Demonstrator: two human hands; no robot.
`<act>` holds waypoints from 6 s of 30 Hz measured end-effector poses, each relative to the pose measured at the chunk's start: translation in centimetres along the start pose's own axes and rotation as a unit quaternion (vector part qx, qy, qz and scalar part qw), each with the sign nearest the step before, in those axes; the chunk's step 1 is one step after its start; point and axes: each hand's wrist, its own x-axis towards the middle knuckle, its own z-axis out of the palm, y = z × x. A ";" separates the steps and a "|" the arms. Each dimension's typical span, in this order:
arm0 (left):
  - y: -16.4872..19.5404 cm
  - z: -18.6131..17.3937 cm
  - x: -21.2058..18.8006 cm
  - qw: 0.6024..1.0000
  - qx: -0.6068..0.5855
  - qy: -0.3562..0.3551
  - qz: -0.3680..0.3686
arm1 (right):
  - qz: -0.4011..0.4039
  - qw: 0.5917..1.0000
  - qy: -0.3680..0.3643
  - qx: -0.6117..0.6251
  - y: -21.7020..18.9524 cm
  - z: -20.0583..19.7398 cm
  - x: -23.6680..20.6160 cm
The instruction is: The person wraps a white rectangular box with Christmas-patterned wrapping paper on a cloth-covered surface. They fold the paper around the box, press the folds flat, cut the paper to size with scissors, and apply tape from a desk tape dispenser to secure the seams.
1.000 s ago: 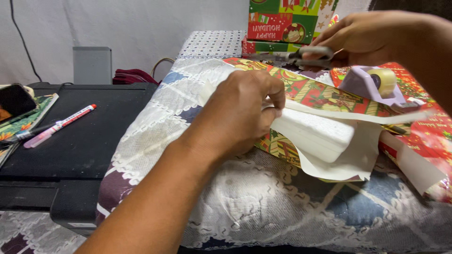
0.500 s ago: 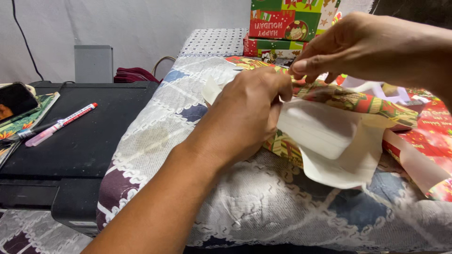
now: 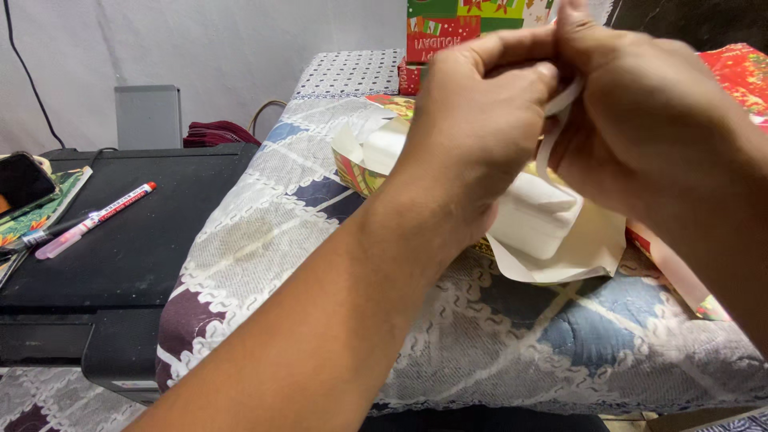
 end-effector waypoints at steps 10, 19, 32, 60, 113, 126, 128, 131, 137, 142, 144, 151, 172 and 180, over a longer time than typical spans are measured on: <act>0.3 5.1 -2.9 0.960 0.033 0.162 -0.227 | 0.035 0.963 -0.017 0.265 0.1 -5.0 5.0; 0.2 3.8 -1.5 0.942 -0.170 0.166 -0.238 | -0.146 0.974 0.048 -0.164 0.3 2.5 -0.8; -1.1 3.1 -1.1 0.927 -0.272 0.173 -0.194 | -0.168 0.903 0.003 -0.396 0.4 1.3 0.9; 1.3 1.6 2.6 0.977 -0.193 0.085 -0.027 | -0.199 0.972 -0.116 -0.035 2.1 4.0 -2.2; 6.3 -8.1 -1.3 0.743 0.662 -0.035 -0.088 | -0.016 0.668 -0.108 -0.736 5.9 -5.0 17.4; 9.6 -7.1 -3.3 0.685 0.706 -0.120 -0.132 | 0.040 0.687 -0.172 -0.704 4.7 -3.2 16.0; 10.7 -6.4 -3.8 0.672 0.713 -0.113 -0.165 | 0.067 0.754 -0.155 -0.634 3.5 -2.7 15.3; 11.9 -5.5 -4.4 0.638 0.729 -0.108 -0.224 | 0.111 0.827 -0.091 -0.544 1.6 -1.5 14.9; 11.8 -4.7 -4.5 0.595 0.766 -0.138 -0.203 | 0.097 0.862 -0.118 -0.484 2.0 1.5 15.2; 11.6 -5.7 -4.8 0.634 0.738 -0.152 -0.174 | 0.048 0.844 -0.165 -0.509 6.0 2.7 16.5; 11.6 -5.7 -4.9 0.642 0.733 -0.156 -0.166 | -0.003 0.801 -0.192 -0.567 7.0 2.8 17.4; 13.3 -4.5 -5.2 0.615 0.732 -0.145 -0.253 | -0.083 0.667 -0.324 -0.666 5.9 4.8 17.1; 12.2 -9.1 -7.1 0.736 0.647 -0.196 -0.030 | 0.131 0.661 -0.246 -0.697 -3.1 -0.4 -3.0; 12.0 -8.0 -7.1 0.675 0.690 -0.237 0.108 | -0.097 0.682 -0.464 -0.557 -2.9 -8.0 -0.1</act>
